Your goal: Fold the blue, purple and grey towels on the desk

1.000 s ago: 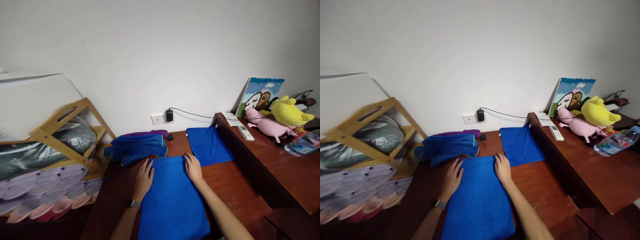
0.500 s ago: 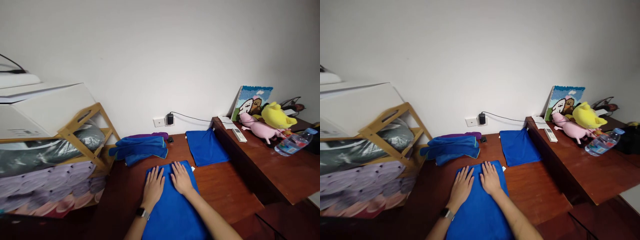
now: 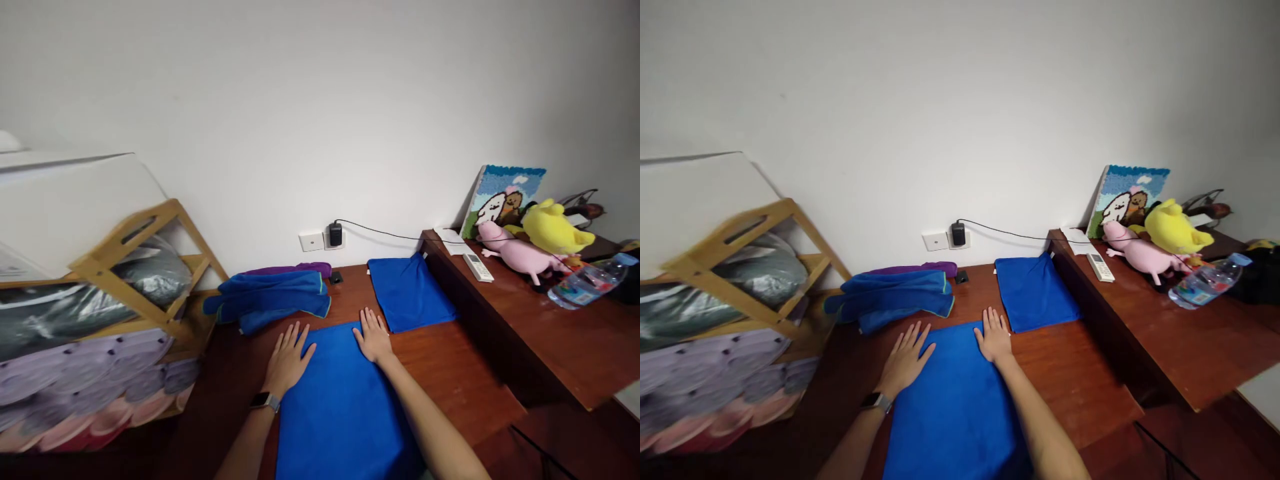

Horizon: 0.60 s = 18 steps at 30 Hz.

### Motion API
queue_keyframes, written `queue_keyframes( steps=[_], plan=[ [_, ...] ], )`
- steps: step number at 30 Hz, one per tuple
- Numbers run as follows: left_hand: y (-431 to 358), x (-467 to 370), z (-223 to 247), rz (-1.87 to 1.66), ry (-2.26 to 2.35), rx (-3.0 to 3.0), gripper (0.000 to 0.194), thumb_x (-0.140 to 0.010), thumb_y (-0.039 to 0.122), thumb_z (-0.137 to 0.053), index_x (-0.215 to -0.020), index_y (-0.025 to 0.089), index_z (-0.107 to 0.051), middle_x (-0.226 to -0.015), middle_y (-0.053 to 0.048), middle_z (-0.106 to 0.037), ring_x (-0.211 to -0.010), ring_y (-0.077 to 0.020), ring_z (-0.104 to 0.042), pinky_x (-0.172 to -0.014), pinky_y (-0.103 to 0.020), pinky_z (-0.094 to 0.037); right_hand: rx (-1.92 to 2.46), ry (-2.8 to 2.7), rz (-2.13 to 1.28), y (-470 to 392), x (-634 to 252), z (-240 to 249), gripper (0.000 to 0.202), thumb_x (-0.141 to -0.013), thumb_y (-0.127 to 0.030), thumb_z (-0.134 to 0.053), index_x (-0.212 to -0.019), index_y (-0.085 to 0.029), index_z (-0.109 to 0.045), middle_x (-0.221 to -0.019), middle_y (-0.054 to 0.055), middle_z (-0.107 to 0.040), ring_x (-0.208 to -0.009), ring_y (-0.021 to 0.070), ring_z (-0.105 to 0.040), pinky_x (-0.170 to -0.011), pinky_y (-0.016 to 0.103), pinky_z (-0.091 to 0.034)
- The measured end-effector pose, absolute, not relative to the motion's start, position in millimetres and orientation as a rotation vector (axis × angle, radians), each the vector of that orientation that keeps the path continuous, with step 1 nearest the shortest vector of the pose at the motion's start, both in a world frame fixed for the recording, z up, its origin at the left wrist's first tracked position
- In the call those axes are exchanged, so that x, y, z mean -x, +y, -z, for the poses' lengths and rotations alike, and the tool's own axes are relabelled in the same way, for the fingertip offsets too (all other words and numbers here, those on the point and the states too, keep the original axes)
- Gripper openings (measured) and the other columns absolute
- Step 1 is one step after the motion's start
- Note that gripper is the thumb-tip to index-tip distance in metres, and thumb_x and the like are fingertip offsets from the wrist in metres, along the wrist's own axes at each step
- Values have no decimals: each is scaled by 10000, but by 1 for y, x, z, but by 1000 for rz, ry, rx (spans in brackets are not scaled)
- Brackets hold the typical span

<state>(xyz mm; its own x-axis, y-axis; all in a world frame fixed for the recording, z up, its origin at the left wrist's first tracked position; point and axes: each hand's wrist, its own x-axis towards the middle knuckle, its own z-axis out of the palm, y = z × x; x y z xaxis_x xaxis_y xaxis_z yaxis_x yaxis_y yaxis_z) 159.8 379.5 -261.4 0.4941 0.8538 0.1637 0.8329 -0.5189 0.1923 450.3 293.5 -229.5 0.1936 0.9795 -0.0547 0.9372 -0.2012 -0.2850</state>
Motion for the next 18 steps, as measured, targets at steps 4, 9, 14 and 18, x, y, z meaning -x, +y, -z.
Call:
queue_keyframes(
  steps=[4, 9, 14, 18],
  plan=[
    [385, -164, 251, -379, 1461, -2697, 654, -1075, 540, -326, -1609, 205, -502, -1683, -147, -470, -1582, -312, -426, -1310, -567, -328, 2253, -1814, -216, 293, -432, 219, 671, -1143, -462, -288, -1706, -99, -307, -1761, 162, -227, -1662, 295, -173, -1354, 523, -139],
    [344, -196, 257, -617, 1438, -2760, 586, -1094, 390, -275, -1617, 242, -493, -1698, -104, -464, -1592, -286, -412, -1316, -541, -330, 1922, -1947, -152, 280, -374, 222, 603, -1153, -442, -264, -1703, -208, -344, -1759, 70, -272, -1661, 253, -191, -1356, 511, -167],
    [328, -194, 270, -464, 1475, -2725, 586, -1086, 484, -344, -1614, 280, -495, -1690, -120, -469, -1574, -322, -438, -1293, -595, -351, 2002, -1961, -266, 272, -378, 233, 609, -1152, -468, -288, -1694, -200, -363, -1749, 85, -294, -1652, 248, -228, -1353, 498, -176],
    [351, -167, 272, -468, 1549, -2642, 672, -1079, 580, -328, -1640, 230, -448, -1730, -149, -382, -1602, -338, -385, -1299, -591, -347, 2149, -1911, -232, 276, -424, 233, 631, -1147, -450, -302, -1708, -162, -315, -1758, 114, -257, -1656, 251, -212, -1351, 498, -171]
  ],
)
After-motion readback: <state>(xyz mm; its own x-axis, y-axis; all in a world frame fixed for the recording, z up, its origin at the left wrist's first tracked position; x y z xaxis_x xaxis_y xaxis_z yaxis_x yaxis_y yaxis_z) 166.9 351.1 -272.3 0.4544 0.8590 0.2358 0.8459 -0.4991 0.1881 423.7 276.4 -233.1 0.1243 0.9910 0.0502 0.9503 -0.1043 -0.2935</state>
